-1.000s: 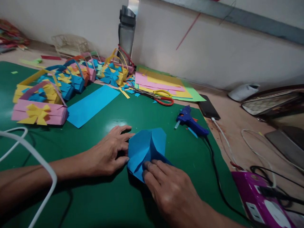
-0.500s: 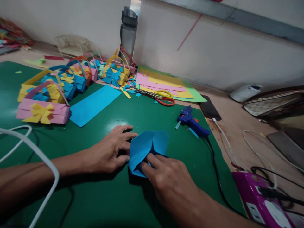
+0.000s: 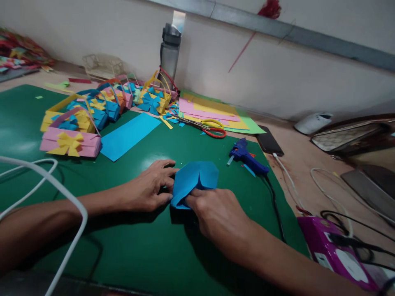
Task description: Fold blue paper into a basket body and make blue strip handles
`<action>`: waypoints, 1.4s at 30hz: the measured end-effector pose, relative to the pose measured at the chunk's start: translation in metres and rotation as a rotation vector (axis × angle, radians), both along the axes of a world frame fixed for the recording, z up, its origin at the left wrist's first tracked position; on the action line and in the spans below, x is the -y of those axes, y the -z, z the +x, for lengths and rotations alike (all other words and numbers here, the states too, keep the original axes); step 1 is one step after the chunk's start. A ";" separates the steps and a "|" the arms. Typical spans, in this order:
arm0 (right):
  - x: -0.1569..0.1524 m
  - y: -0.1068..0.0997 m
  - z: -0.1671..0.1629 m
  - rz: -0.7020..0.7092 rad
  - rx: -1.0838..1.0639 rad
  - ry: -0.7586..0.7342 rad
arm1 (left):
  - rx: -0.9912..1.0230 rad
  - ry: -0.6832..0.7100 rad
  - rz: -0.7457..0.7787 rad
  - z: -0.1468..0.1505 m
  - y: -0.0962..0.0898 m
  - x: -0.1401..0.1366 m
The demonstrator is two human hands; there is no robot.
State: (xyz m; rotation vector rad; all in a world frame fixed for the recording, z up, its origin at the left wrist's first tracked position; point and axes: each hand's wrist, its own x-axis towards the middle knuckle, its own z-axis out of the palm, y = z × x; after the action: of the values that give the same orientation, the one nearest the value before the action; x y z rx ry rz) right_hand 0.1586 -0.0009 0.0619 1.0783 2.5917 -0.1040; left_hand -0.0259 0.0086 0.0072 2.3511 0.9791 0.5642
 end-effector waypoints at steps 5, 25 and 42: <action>-0.004 -0.001 -0.005 0.049 0.060 0.049 | 0.014 0.029 -0.005 0.000 -0.001 -0.002; -0.007 -0.002 -0.007 0.008 0.097 0.082 | 0.291 -0.018 -0.196 -0.009 -0.011 -0.007; -0.008 -0.005 -0.008 -0.071 0.118 0.143 | 0.123 -0.014 -0.161 0.000 0.005 -0.008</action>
State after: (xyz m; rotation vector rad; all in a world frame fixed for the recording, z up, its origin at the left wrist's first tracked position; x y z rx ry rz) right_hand 0.1502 0.0070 0.0665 1.2060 2.3870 -0.1595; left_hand -0.0263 0.0168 0.0020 2.1433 0.9494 0.6044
